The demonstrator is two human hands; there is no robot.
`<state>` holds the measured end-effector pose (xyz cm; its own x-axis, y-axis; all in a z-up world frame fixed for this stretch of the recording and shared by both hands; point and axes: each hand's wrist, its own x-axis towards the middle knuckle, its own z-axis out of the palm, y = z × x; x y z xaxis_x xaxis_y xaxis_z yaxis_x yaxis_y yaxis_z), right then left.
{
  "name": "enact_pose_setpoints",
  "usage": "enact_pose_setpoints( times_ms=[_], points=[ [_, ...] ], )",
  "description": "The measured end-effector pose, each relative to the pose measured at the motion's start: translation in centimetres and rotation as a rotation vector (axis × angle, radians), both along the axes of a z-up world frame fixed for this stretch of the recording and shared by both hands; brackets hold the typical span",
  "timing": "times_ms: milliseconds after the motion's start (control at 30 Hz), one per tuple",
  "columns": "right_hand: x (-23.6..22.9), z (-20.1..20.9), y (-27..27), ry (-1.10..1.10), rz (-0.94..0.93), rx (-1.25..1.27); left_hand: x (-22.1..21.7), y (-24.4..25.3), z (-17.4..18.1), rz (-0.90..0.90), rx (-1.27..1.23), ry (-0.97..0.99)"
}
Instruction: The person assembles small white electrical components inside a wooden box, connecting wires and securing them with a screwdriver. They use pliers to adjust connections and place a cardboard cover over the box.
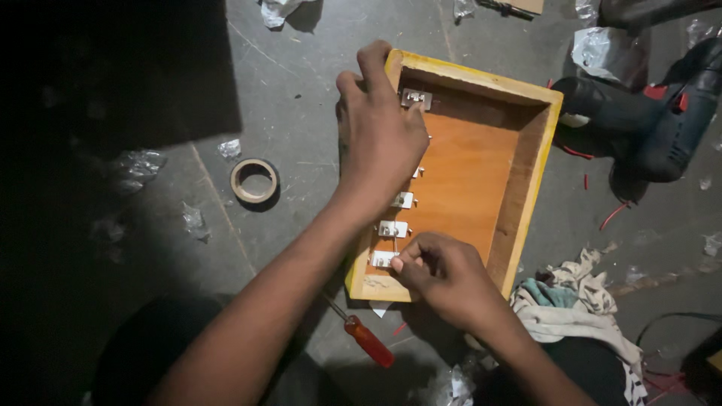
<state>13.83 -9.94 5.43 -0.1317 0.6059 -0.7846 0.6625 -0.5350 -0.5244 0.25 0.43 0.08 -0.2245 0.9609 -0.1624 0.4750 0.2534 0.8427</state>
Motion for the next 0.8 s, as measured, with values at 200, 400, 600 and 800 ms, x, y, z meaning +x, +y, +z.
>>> enact_pose_setpoints(
  times_ms=[200,400,600,800],
  points=[
    [1.1,-0.5,0.7,0.052,0.060,-0.143,-0.4,-0.2,-0.2,-0.013,0.044,-0.009],
    [2.2,-0.3,2.0,0.181,0.082,0.359,-0.1,-0.2,0.0,0.010,0.019,-0.023],
    [2.0,-1.0,11.2,0.422,-0.491,0.196,-0.6,-0.2,1.1,0.019,-0.011,-0.065],
    [-0.6,-4.8,12.4,0.267,-0.298,0.423,-0.5,0.7,1.4,0.045,-0.053,-0.026]
  ],
)
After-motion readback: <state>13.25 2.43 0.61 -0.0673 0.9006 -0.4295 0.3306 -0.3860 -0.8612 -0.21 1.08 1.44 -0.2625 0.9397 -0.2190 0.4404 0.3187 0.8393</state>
